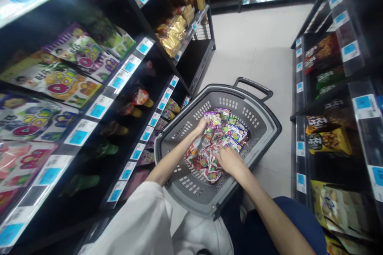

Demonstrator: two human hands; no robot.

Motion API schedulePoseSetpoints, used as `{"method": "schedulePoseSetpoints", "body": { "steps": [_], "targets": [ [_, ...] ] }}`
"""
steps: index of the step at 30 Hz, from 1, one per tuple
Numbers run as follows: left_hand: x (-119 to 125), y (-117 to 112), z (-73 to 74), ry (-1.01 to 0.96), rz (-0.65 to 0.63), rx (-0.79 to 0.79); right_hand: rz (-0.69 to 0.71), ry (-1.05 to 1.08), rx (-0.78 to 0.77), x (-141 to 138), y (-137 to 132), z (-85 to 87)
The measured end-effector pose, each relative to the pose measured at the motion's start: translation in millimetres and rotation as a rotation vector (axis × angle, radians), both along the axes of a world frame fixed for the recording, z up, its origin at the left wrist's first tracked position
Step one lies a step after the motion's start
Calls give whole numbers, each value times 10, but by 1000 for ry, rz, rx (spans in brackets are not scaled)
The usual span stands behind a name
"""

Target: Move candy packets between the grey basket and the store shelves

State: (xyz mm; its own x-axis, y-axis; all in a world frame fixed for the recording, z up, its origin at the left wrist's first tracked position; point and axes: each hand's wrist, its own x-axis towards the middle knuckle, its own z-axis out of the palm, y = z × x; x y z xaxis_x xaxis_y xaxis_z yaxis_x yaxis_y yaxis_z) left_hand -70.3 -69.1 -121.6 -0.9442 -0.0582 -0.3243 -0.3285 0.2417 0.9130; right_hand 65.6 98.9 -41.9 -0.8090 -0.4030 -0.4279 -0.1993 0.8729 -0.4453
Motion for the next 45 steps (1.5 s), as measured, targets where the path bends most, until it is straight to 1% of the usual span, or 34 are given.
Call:
{"method": "schedulePoseSetpoints", "body": {
  "steps": [2,4,7,9,10,13,15,17,19,20,21,22,25,26,27,28,30,32,34,35,37,39,41,43,45],
  "targets": [
    [140,-132,218,-40,6,135,-136,29,-87,-21,-17,-6],
    [314,-200,414,-64,6,246,-253,50,-217,-45,-26,-20],
    [594,-172,630,-108,-28,393,-381,131,-428,-76,-4,-73],
    [749,-99,723,-130,-39,488,-426,174,-566,-91,31,-133],
    [804,-63,758,-131,-23,527,-437,161,-641,-100,50,-168],
    [855,-25,841,-99,76,594,-463,16,-855,-142,79,-285],
    [829,-84,898,-56,97,607,-477,-43,-912,-181,68,-349],
    [804,-192,969,-30,86,579,-462,-25,-914,-210,46,-381],
    [799,-323,1068,-19,57,489,-430,33,-898,-216,35,-382],
    [802,-391,1133,0,31,400,-413,66,-882,-212,38,-377],
    [807,-458,1212,45,-8,272,-398,100,-856,-206,46,-371],
    [813,-523,1304,125,-65,110,-382,132,-828,-198,58,-368],
    [838,-686,1616,444,-297,-428,-355,212,-784,-183,89,-381],
    [846,-728,1711,518,-374,-551,-349,225,-789,-181,89,-389],
    [853,-765,1789,563,-436,-635,-340,229,-805,-180,83,-398],
    [856,-799,1848,580,-480,-685,-325,222,-828,-179,70,-403],
    [846,-870,1906,554,-537,-706,-286,184,-887,-172,33,-401],
    [822,-952,1910,448,-643,-654,-261,140,-948,-158,-4,-382],
    [804,-1031,1896,332,-756,-576,-254,105,-973,-143,-27,-357],
    [804,-1062,1891,305,-790,-549,-249,96,-972,-138,-32,-346],
    [830,-1085,1884,339,-789,-538,-226,89,-951,-130,-36,-336],
    [890,-1047,1864,406,-787,-530,-208,74,-924,-122,-35,-352],
    [974,-956,1815,443,-813,-493,-227,46,-884,-105,-34,-393],
    [1053,-850,1752,457,-874,-452,-259,30,-805,-75,-29,-446],
    [1079,-785,1727,458,-962,-470,-270,30,-721,-37,-16,-485]
  ]
}}
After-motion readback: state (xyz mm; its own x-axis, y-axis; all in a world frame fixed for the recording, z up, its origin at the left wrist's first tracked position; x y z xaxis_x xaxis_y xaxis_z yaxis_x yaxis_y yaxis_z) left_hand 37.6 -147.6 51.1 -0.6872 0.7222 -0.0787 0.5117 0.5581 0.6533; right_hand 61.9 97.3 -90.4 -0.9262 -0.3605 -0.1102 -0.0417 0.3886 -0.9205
